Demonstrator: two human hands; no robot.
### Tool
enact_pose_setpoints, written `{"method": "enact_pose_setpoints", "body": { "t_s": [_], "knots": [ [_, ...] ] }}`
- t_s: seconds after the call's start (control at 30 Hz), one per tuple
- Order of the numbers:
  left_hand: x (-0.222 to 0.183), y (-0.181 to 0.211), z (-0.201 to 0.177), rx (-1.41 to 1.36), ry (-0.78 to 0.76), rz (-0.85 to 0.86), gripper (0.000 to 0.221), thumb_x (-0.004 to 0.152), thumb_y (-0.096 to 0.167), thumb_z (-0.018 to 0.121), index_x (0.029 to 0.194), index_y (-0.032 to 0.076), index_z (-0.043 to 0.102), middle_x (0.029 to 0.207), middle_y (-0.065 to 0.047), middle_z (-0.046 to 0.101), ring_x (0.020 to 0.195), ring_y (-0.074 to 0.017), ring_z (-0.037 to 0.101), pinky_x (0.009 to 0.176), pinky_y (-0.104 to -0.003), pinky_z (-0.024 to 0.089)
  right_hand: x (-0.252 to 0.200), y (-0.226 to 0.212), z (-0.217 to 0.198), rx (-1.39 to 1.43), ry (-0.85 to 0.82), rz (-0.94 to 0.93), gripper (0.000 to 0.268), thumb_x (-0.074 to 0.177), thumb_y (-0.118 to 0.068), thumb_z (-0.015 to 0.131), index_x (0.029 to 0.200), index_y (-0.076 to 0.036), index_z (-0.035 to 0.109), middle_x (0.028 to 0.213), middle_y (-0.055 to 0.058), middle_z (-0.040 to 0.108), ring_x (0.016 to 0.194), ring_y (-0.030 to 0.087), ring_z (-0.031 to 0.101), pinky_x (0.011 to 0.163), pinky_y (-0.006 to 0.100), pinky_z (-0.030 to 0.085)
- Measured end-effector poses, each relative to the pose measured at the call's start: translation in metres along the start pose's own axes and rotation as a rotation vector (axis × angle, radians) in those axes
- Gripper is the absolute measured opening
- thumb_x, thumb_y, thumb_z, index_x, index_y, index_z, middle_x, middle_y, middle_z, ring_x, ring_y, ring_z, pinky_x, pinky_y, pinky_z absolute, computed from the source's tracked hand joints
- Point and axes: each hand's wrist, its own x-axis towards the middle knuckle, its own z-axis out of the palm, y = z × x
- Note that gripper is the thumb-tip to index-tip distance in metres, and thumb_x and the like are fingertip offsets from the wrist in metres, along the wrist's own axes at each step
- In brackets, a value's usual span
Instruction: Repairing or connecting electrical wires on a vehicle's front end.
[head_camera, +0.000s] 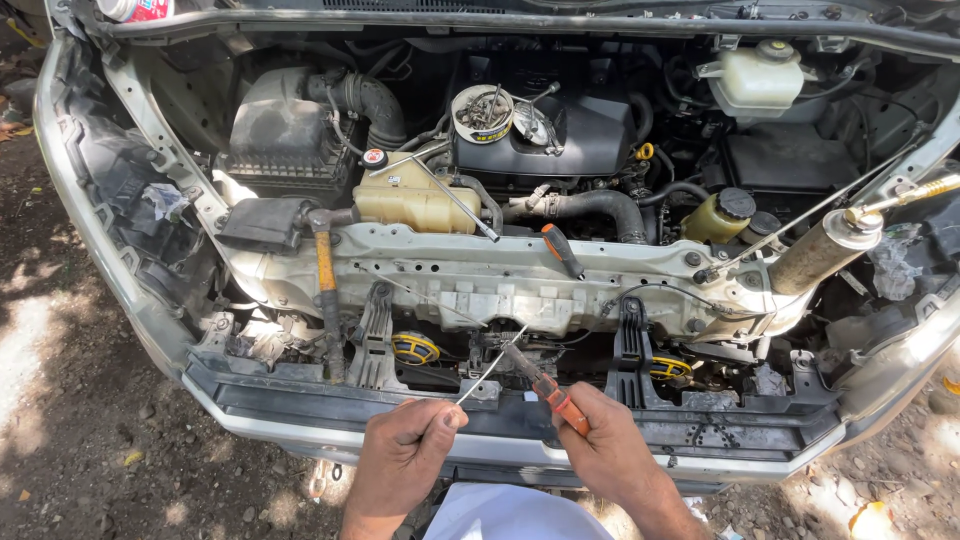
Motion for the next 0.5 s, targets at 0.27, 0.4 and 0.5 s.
{"method": "enact_pose_setpoints", "body": {
  "t_s": [0.27,0.4,0.5],
  "knots": [
    [0.001,0.006,0.005,-0.017,-0.053,-0.082,0.026,0.099,0.023,0.064,0.097,0.000,0.076,0.078,-0.003,0.076,0.071,-0.0086,0.066,0.067,-0.025,0.055,0.009,-0.001,-0.004,-0.127,0.066,-0.075,0.011,0.082,0.002,0.063,0.089,-0.007,0.062,0.082,0.008,0.059,0.074,0.025,0.061,0.067,0.038,0.050],
    [0.011,0.012,-0.001,-0.133,-0.171,-0.206,0.034,0.100,0.024,0.058,0.126,0.007,0.071,0.067,0.002,0.052,0.060,-0.0061,0.045,0.056,-0.023,0.042,0.008,-0.004,-0.009,-0.123,0.027,-0.086,0.013,0.085,-0.002,0.064,0.097,-0.007,0.064,0.087,0.007,0.061,0.077,0.024,0.064,0.068,0.037,0.053],
    [0.016,0.015,0.004,-0.225,-0.177,-0.236,0.033,0.103,0.023,0.059,0.123,0.004,0.075,0.066,0.004,0.047,0.061,-0.0049,0.041,0.055,-0.023,0.038,0.004,-0.008,-0.010,-0.095,0.019,-0.132,0.019,0.085,-0.003,0.065,0.103,-0.008,0.066,0.096,0.006,0.066,0.083,0.024,0.068,0.070,0.036,0.055]
  ]
}}
